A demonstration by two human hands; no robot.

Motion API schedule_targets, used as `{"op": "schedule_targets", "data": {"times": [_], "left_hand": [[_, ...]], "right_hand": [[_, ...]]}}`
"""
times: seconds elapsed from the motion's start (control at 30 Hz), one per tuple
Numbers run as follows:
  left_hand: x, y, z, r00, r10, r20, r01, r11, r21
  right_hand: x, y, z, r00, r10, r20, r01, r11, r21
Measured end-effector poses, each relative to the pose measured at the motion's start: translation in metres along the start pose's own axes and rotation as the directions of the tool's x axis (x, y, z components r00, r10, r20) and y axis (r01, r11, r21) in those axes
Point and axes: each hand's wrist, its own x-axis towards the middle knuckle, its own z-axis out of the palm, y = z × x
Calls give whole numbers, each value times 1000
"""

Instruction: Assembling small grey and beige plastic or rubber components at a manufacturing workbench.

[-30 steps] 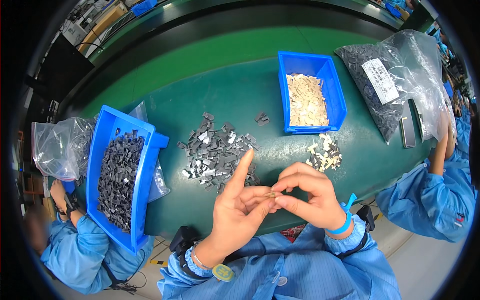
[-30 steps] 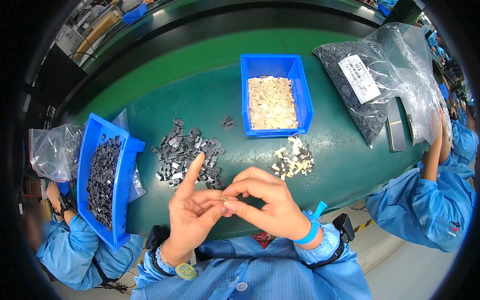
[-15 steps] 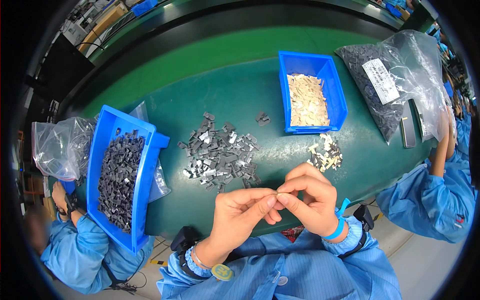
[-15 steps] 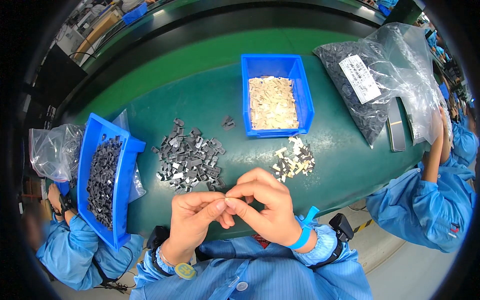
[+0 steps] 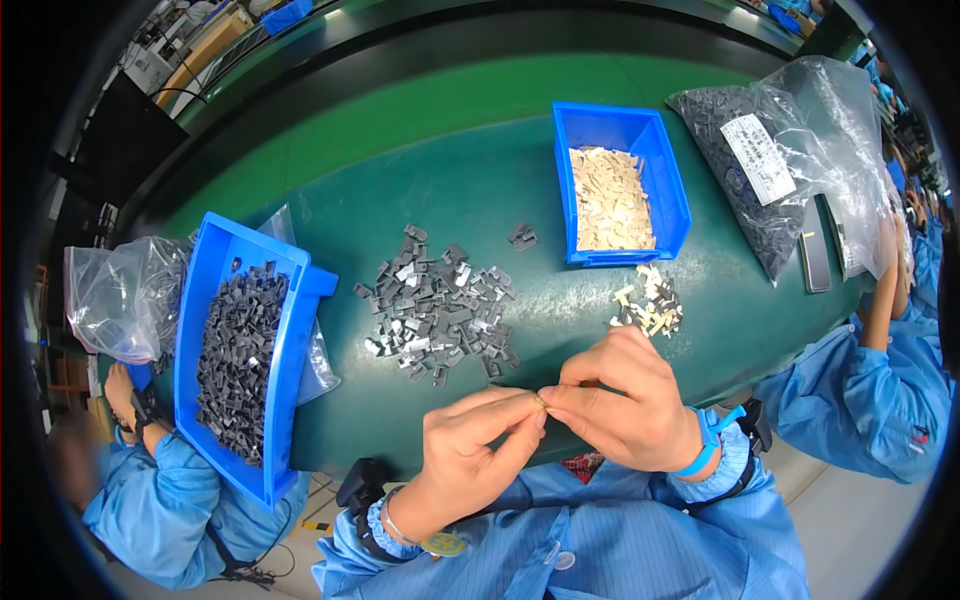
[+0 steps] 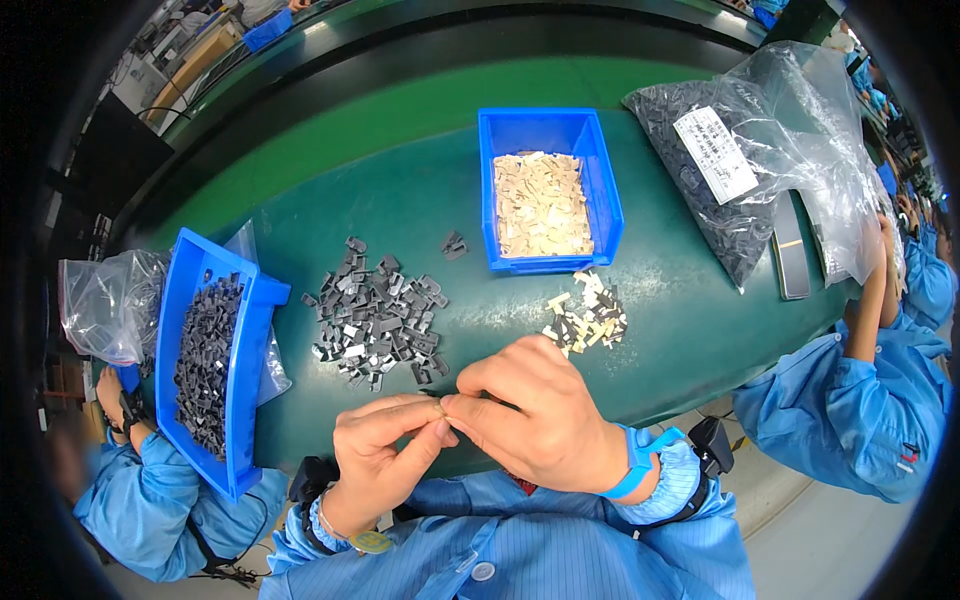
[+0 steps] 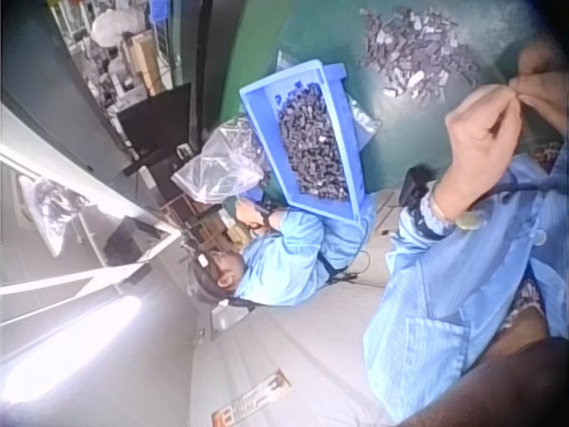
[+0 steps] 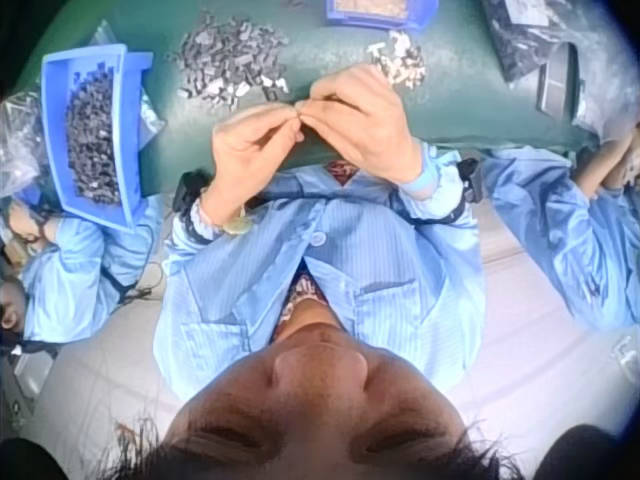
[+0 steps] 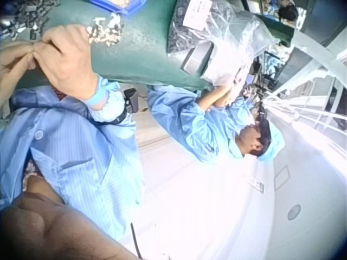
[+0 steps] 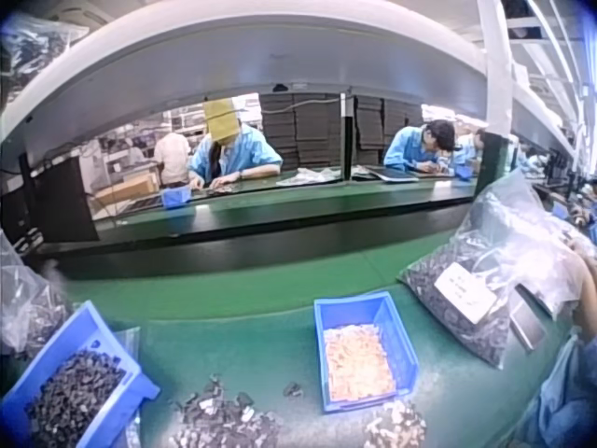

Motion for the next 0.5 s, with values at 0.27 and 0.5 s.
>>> {"op": "schedule_targets", "data": {"times": [0.27, 0.5], "left_hand": [[-11, 1, -4, 963, -250, 101, 270, 903, -333], [-16, -3, 4, 934, -348, -75, 261, 812, -522]], "right_hand": [[-5, -1, 3, 986, 163, 41, -168, 967, 192], [-16, -6, 14, 753, 586, 300, -546, 301, 782]]}}
